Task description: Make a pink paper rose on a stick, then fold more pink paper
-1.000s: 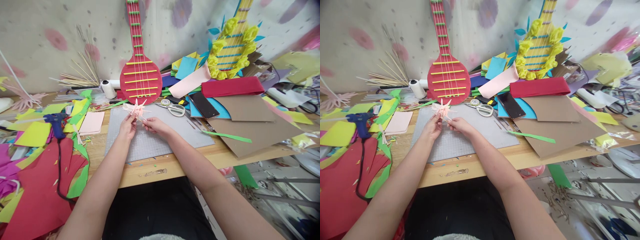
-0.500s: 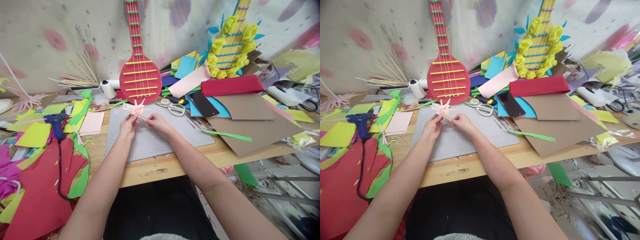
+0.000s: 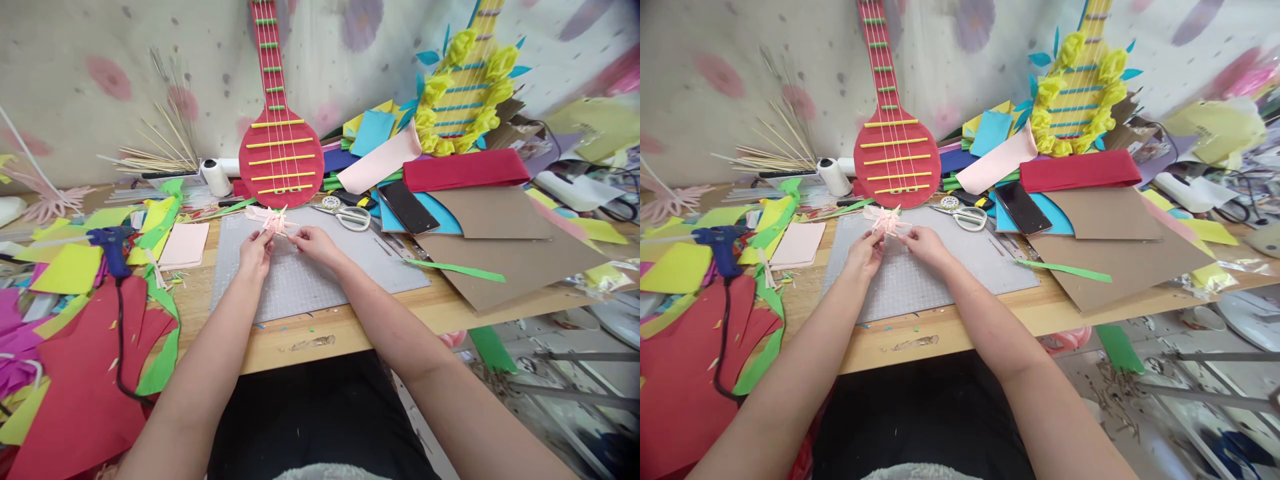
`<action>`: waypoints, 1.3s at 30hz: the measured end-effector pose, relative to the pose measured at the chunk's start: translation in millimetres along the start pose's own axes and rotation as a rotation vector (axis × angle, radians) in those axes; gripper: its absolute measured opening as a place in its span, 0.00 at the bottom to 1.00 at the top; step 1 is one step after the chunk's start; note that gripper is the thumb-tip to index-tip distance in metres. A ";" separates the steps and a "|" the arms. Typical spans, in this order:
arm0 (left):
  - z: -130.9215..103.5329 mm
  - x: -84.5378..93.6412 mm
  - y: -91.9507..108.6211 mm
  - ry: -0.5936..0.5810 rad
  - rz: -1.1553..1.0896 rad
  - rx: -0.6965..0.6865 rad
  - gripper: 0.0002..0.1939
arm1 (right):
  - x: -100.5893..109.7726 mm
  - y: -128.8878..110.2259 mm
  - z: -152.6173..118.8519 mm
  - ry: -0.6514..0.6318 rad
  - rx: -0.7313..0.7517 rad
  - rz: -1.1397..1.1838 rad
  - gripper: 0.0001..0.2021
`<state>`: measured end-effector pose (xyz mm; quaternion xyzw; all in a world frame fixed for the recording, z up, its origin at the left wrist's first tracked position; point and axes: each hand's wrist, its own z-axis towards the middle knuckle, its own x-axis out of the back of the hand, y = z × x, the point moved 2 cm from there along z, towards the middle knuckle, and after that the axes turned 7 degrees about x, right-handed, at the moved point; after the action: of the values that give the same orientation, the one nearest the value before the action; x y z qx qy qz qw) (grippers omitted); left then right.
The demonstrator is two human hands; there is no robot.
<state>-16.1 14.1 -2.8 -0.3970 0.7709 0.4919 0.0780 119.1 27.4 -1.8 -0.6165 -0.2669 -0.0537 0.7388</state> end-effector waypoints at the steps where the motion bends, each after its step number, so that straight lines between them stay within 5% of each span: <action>1: -0.7 -0.3 0.0 0.008 -0.001 -0.005 0.14 | 0.4 -0.6 -0.3 0.026 0.011 -0.019 0.12; 11: -0.3 1.5 -0.6 0.050 -0.021 -0.063 0.18 | 1.4 2.5 -0.9 0.160 0.046 -0.078 0.13; 26: 1.6 2.3 -1.4 0.037 -0.010 -0.087 0.20 | 3.4 0.6 -0.7 0.117 0.108 -0.186 0.13; 34: 2.3 0.7 1.8 -0.080 0.061 -0.036 0.10 | 7.4 6.4 0.9 0.158 0.121 -0.166 0.14; 39: 0.5 1.6 1.6 -0.024 0.077 -0.053 0.15 | 7.7 14.3 5.4 0.120 0.150 -0.084 0.15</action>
<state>-18.4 14.0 -2.7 -0.3631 0.7714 0.5194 0.0576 129.7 37.8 -10.3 -0.5433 -0.2511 -0.1011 0.7947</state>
